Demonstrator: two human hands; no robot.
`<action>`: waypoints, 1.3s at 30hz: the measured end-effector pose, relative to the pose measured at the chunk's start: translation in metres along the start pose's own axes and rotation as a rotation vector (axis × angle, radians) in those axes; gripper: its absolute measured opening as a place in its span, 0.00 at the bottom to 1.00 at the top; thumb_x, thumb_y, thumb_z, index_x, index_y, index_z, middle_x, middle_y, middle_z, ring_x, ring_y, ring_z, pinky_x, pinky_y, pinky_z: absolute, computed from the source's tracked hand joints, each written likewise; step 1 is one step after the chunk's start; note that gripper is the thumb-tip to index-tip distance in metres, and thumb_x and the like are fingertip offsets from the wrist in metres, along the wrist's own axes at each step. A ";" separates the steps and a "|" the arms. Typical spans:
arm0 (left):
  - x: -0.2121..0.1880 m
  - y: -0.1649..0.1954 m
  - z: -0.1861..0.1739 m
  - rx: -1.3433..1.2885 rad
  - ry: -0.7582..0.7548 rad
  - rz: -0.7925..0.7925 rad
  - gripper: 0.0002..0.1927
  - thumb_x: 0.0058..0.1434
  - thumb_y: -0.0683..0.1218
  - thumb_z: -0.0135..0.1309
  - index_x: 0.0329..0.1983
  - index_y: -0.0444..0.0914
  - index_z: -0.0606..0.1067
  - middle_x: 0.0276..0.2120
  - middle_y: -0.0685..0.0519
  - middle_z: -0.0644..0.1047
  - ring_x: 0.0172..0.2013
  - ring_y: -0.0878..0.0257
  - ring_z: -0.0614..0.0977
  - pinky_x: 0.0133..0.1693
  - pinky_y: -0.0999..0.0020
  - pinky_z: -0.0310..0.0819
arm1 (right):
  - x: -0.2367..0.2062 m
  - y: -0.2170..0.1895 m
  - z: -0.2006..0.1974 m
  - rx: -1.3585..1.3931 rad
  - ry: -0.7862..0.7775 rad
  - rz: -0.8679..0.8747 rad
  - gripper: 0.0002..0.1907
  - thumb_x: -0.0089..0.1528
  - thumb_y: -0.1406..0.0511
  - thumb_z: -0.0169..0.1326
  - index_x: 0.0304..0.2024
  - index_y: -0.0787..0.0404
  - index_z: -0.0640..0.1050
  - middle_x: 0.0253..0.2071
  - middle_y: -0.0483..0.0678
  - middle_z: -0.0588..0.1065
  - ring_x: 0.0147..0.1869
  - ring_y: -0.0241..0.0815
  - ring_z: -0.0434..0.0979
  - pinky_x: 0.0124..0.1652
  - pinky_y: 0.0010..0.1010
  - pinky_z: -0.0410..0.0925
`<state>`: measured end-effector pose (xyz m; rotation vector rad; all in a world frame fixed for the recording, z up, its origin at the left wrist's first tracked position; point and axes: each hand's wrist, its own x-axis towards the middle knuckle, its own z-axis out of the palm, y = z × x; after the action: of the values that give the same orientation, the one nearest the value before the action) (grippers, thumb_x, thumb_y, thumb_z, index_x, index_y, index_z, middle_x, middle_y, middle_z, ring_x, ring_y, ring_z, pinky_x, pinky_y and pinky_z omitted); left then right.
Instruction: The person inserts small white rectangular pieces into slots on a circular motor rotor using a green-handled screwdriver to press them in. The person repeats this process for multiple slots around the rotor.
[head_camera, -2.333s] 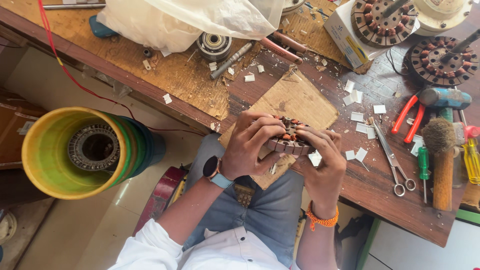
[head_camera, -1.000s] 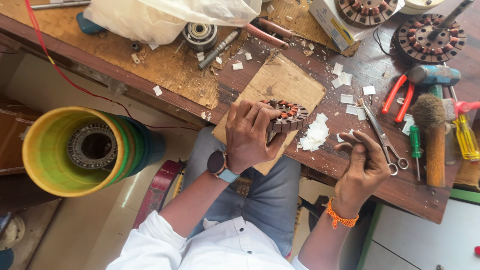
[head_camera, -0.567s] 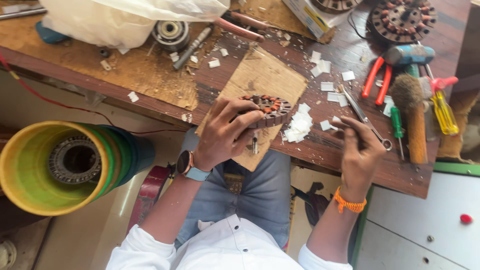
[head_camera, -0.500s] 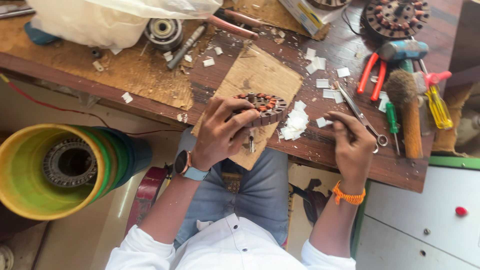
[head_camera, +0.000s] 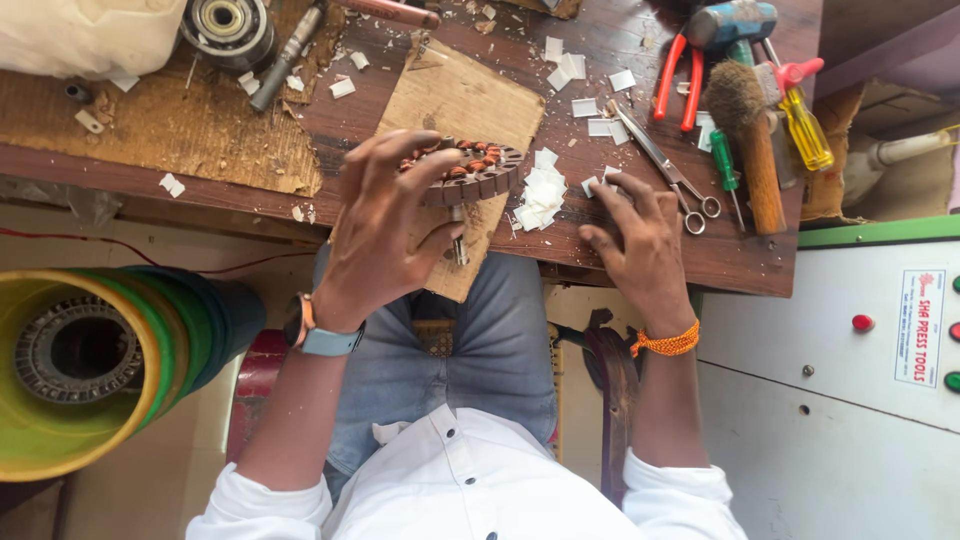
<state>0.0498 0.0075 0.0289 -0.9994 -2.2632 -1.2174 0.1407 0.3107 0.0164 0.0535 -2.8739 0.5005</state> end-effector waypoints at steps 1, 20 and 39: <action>0.000 0.001 -0.003 0.030 0.028 0.018 0.33 0.55 0.49 0.68 0.62 0.40 0.69 0.60 0.47 0.69 0.61 0.46 0.68 0.62 0.51 0.61 | -0.005 0.002 0.001 -0.031 -0.035 -0.004 0.30 0.60 0.56 0.66 0.62 0.58 0.77 0.63 0.49 0.72 0.58 0.53 0.66 0.61 0.46 0.60; -0.060 0.064 0.011 -0.429 -0.164 -0.343 0.17 0.62 0.42 0.60 0.53 0.35 0.75 0.41 0.47 0.78 0.40 0.55 0.82 0.43 0.63 0.77 | -0.067 -0.042 0.041 0.748 0.299 0.301 0.05 0.65 0.75 0.60 0.43 0.65 0.79 0.38 0.46 0.80 0.39 0.35 0.83 0.39 0.24 0.75; -0.069 0.074 0.028 -1.063 0.141 -0.719 0.08 0.71 0.45 0.54 0.43 0.34 0.75 0.32 0.56 0.80 0.34 0.73 0.81 0.27 0.76 0.79 | -0.019 -0.142 0.002 0.586 0.277 -0.228 0.08 0.60 0.78 0.63 0.40 0.67 0.81 0.40 0.52 0.82 0.43 0.39 0.85 0.42 0.24 0.75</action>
<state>0.1507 0.0302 0.0122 -0.2729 -1.8190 -2.8284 0.1689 0.1765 0.0575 0.3683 -2.3269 1.1745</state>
